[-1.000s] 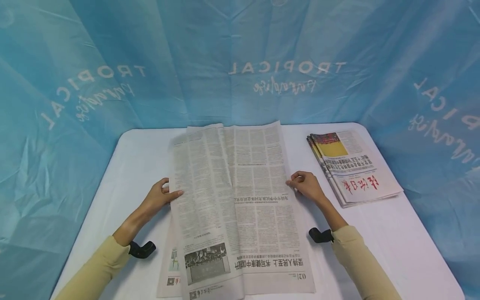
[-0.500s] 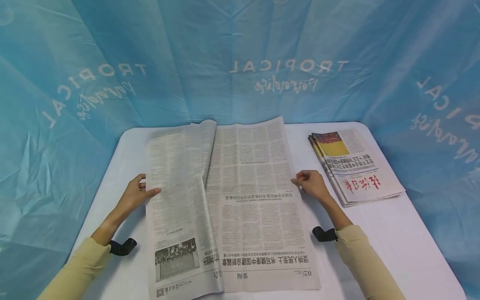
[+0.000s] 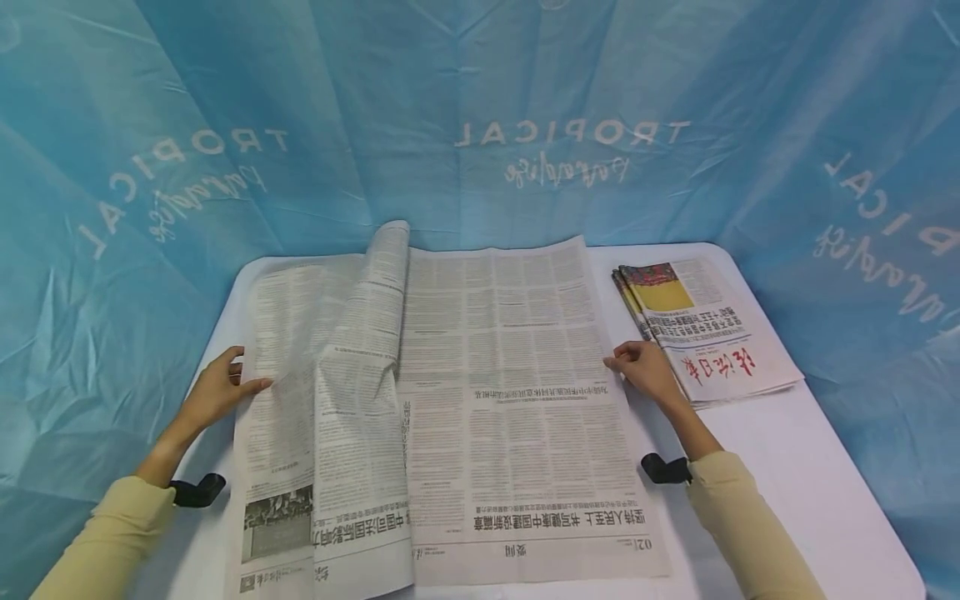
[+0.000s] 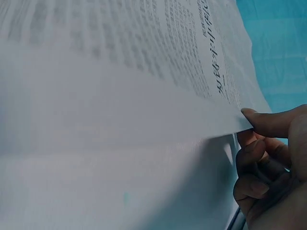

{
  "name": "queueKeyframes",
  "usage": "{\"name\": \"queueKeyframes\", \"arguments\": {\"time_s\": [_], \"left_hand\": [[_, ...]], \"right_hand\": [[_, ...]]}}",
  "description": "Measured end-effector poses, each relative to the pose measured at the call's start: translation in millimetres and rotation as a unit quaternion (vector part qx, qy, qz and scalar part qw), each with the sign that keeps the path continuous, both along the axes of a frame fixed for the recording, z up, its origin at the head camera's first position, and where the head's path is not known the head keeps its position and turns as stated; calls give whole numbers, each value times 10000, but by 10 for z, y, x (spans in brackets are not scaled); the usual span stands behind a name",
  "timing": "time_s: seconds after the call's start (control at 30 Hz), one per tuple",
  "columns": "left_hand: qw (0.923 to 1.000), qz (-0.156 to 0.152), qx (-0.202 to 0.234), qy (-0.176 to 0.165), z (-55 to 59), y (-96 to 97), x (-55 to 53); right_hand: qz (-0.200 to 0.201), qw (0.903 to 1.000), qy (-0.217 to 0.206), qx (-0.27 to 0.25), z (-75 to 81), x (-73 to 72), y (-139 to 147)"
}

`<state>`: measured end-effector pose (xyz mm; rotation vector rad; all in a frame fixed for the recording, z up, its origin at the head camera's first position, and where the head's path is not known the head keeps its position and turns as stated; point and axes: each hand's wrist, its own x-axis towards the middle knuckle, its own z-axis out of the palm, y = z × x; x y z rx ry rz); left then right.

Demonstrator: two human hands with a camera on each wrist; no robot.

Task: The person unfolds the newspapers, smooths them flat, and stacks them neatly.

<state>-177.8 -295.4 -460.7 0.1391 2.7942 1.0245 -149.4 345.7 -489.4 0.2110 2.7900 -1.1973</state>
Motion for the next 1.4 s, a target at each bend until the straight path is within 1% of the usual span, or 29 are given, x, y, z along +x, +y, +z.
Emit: {"name": "queueKeyframes", "arguments": {"time_s": [0.2, 0.33, 0.4, 0.5, 0.6, 0.7, 0.8, 0.9, 1.07, 1.17, 1.27, 1.4], "left_hand": [[9994, 67, -246, 217, -74, -224, -20], [9983, 234, -295, 449, -124, -343, -64], [9972, 371, -197, 619, -132, -360, -105], [9940, 561, -151, 931, -162, -386, -107], [9906, 585, -226, 1213, -186, -393, -146], [9893, 511, -293, 1332, -195, -407, -167], [9899, 473, -216, 1322, -179, -448, -166], [9916, 523, -175, 1166, -176, -500, -129], [9939, 607, -385, 831, -178, -528, -70], [9935, 578, -562, 810, -178, -543, -51], [9932, 573, -603, 812, -157, -533, -70], [9934, 650, -719, 607, -131, -500, -116]], "right_hand": [[-183, 9995, 35, 272, -24, 47, 71], [-199, 9984, 268, 458, -34, 46, 110], [-208, 9968, 456, 620, -28, 44, 134], [-249, 9926, 685, 968, -20, 68, 143], [-389, 9883, 733, 1281, 9, 102, 164], [-477, 9866, 664, 1414, 33, 120, 166], [-527, 9863, 607, 1442, 46, 90, 129], [-556, 9854, 640, 1479, 31, 41, 73], [-530, 9841, 721, 1534, 15, -10, 43], [-455, 9837, 782, 1555, 23, -20, 35], [-434, 9826, 832, 1602, 54, -23, 41], [-457, 9822, 723, 1673, 92, -11, 49]]}}
